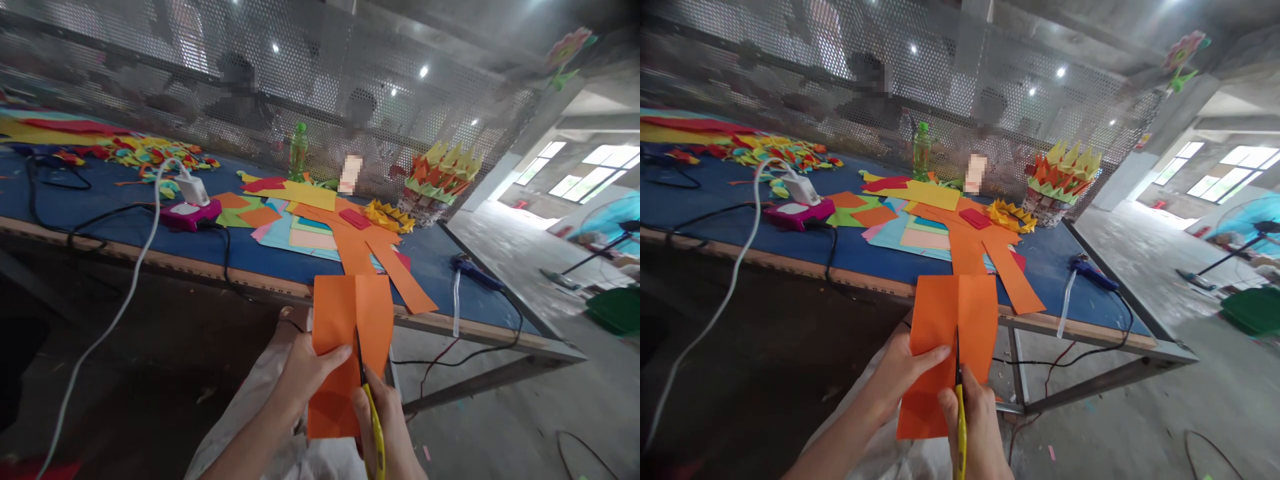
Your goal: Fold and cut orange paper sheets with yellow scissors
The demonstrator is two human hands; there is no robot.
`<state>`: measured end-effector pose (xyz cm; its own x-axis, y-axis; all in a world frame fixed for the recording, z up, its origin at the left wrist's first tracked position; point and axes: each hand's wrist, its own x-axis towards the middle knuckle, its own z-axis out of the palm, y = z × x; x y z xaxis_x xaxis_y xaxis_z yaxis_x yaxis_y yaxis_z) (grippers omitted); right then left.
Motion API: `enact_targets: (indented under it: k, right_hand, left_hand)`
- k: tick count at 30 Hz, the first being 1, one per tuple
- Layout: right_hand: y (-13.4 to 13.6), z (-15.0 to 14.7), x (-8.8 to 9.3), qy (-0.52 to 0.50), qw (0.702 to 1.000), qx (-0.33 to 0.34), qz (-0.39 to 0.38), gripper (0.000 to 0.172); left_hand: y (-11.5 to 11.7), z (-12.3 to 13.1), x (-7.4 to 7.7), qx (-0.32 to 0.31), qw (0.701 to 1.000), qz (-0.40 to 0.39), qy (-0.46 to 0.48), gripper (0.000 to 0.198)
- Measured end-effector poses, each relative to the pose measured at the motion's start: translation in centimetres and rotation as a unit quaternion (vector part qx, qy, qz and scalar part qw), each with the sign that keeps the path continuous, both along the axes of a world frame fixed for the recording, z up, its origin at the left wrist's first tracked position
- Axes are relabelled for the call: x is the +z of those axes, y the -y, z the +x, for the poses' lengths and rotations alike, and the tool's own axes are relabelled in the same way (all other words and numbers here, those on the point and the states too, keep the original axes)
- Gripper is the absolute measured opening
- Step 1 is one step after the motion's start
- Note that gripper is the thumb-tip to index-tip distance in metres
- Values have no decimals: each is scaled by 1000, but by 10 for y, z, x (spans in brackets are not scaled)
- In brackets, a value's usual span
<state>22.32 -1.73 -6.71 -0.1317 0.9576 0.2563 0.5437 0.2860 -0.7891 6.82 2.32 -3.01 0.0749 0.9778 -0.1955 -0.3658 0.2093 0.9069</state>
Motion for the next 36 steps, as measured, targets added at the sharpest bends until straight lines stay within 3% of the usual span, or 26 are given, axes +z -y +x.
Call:
enact_targets:
  k: [9, 16, 22, 25, 28, 32, 36]
  right_hand:
    - [0, 0, 6, 9, 999, -33, -29, 59]
    - [-1, 1, 8, 30, 999, -20, 9, 57]
    - [-2, -1, 15, 5, 999, -20, -27, 61]
    - [-1, -1, 18, -6, 999, -9, -41, 62]
    - [0, -1, 20, -15, 999, -7, -38, 61]
    - [0, 2, 20, -3, 998, 10, -55, 55]
    - [1, 3, 17, 5, 997, 20, -70, 53]
  left_hand:
    - [4, 2, 3, -21, 1000, -11, 2, 33]
    - [8, 4, 0, -26, 1000, -13, 8, 33]
    - [10, 9, -5, -12, 999, -29, 10, 35]
    - [9, 2, 0, -46, 998, -32, 39, 38]
    - [3, -11, 10, -85, 994, -27, 66, 43]
    - [-14, -24, 20, -56, 993, -6, 104, 47]
    - [-27, -21, 19, -48, 993, -6, 112, 44]
